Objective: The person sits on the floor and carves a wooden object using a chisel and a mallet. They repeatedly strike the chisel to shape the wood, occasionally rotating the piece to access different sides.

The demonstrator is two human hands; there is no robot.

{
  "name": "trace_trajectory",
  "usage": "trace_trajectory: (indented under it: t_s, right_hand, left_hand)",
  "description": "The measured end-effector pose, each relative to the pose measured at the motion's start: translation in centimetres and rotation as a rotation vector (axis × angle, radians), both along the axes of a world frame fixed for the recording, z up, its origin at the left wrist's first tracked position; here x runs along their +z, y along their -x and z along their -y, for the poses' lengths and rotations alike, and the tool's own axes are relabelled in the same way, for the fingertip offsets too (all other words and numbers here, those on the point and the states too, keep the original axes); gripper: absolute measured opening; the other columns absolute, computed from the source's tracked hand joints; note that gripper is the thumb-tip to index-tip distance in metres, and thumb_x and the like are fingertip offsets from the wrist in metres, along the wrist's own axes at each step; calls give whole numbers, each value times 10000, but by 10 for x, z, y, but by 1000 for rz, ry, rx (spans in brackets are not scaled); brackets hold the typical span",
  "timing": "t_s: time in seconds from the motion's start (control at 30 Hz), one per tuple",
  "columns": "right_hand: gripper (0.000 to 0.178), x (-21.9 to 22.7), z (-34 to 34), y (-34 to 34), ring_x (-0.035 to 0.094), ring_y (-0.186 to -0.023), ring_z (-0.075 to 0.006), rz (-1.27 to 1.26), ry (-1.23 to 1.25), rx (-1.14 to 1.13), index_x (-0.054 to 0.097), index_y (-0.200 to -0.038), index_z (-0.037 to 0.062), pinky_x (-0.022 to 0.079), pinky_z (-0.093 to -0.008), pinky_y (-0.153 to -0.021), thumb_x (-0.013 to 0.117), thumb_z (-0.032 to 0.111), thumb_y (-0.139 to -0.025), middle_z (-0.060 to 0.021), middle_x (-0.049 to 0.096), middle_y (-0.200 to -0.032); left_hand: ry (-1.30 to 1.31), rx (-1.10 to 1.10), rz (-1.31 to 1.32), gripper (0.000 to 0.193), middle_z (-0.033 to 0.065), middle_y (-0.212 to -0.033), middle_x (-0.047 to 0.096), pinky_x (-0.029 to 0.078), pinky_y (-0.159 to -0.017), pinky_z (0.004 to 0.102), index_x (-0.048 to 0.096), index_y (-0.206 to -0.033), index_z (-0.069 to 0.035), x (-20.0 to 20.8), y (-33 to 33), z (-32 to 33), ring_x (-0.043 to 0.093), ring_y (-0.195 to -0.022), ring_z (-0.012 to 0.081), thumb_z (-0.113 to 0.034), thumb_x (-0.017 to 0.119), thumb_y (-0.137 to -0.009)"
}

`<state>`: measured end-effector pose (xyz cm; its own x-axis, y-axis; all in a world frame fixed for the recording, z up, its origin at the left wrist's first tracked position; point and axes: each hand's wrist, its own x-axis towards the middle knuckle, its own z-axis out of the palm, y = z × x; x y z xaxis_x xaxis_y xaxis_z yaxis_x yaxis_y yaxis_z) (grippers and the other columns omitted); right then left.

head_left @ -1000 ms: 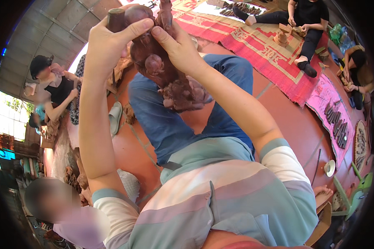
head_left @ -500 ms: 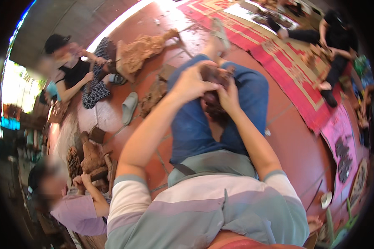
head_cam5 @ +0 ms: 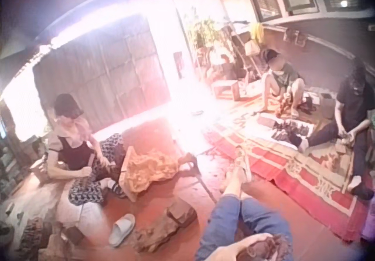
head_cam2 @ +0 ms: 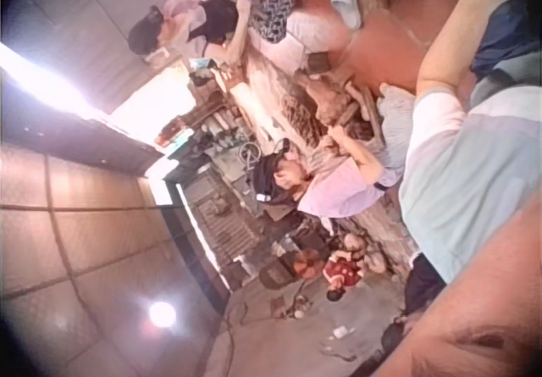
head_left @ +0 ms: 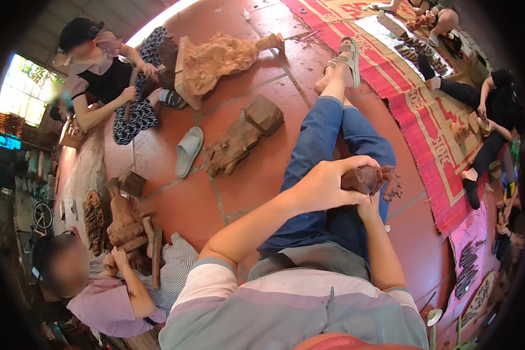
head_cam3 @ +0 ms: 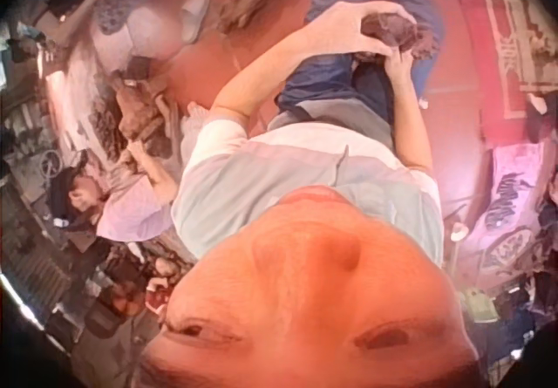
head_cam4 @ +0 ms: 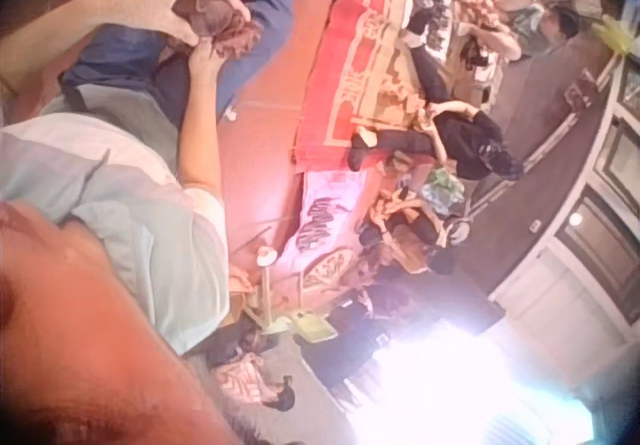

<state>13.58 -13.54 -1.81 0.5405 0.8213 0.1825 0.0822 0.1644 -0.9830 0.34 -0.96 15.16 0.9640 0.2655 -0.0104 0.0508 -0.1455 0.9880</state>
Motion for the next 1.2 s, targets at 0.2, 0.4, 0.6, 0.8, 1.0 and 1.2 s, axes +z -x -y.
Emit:
trace_trajectory:
  t_s: [0.2,0.4,0.6,0.8,1.0,1.2]
  right_hand:
    - [626,63,-26,-13,476,-1244,-228,-2,11,178,401,-1347,19,377,-378,-1057,640,343,-867,-135,469,-1370]
    - [539,50,-27,-55,465,-1219,-168,-224,308,318,457,-1351,13,392,-348,-1019,627,270,-909,-85,499,-1333]
    - [424,28,43,-65,615,-968,-183,-308,167,-255,555,-1238,8,500,-342,-848,635,261,-907,-71,647,-1079]
    - [435,-115,189,-80,646,-900,-276,138,1043,-518,579,-1175,45,511,-343,-821,703,192,-784,-148,661,-995]
    - [584,-176,230,-28,555,-1101,-380,345,1332,-373,469,-1270,159,487,-434,-895,712,130,-739,-213,531,-1193]
    - [609,-145,210,-31,577,-1082,-381,313,1469,-251,432,-1236,175,493,-447,-894,718,94,-705,-194,536,-1202]
  left_hand:
    - [37,190,123,570,52,-1168,622,448,-935,278,537,-1268,-77,-9,1,-7,570,-1055,107,-120,779,-754]
    - [-21,353,125,616,59,-1144,647,454,-930,272,521,-1318,-71,-20,-10,-13,581,-1034,103,-51,766,-754]
    - [387,388,2,510,53,-1073,628,370,-435,167,458,-1345,-59,-31,11,-32,497,-601,21,-90,639,-870]
    - [698,483,236,243,74,-1020,562,435,-589,249,468,-1155,-67,-59,44,-45,514,-704,111,-144,464,-924]
    - [247,312,13,395,-44,-835,554,324,-437,164,586,-1219,-83,-16,19,-21,410,-520,-7,-107,697,-841]
    - [-222,108,150,554,11,-1046,626,456,-836,259,563,-1286,-85,-10,-20,-14,565,-928,101,-117,766,-771]
